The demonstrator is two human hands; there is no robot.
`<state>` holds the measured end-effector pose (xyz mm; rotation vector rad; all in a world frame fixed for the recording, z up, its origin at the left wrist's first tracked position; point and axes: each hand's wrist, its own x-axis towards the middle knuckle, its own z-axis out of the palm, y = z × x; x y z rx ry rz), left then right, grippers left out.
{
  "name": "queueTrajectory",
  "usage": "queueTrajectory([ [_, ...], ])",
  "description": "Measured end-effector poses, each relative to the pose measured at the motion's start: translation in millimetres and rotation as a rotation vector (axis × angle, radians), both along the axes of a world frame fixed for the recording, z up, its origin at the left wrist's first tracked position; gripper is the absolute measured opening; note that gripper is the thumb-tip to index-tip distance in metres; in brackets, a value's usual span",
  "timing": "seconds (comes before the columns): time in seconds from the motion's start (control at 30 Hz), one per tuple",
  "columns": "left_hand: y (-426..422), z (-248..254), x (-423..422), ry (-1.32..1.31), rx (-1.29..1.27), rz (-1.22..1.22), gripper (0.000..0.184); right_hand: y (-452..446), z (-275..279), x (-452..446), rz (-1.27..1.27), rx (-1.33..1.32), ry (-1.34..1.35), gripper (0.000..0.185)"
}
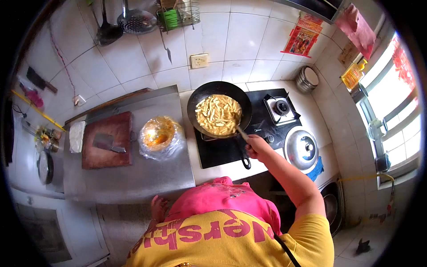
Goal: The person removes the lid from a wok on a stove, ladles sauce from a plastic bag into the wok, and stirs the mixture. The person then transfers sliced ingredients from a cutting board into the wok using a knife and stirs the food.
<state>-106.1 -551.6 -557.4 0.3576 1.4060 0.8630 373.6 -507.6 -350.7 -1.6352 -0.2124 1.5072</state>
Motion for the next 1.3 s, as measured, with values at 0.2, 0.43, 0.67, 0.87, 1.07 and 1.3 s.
queueTrajectory([
  [0.2, 11, 11, 6, -0.007, 0.031, -0.015, 0.043, 44, -13, -13, -0.09, 0.058, 0.468, 0.008],
  [0.43, 9, 0, 2, -0.014, 0.031, 0.059, 0.044, 43, 13, -7, 0.152, 0.184, -0.461, 0.037],
  [0.67, -6, -22, -11, -0.014, 0.027, 0.006, 0.044, 7, 17, 21, 0.31, 0.311, -1.14, 0.041],
  [0.87, 7, 4, 2, 0.029, -0.012, -0.001, 0.044, -17, 37, 18, 0.285, 0.261, -1.207, 0.038],
  [1.07, 15, 1, 6, 0.03, 0.002, -0.015, 0.044, -25, 25, 26, 0.197, 0.277, -1.107, 0.037],
  [1.3, 15, -4, 5, 0.014, 0.004, -0.028, 0.044, -24, 33, 24, 0.186, 0.286, -1.121, 0.038],
])
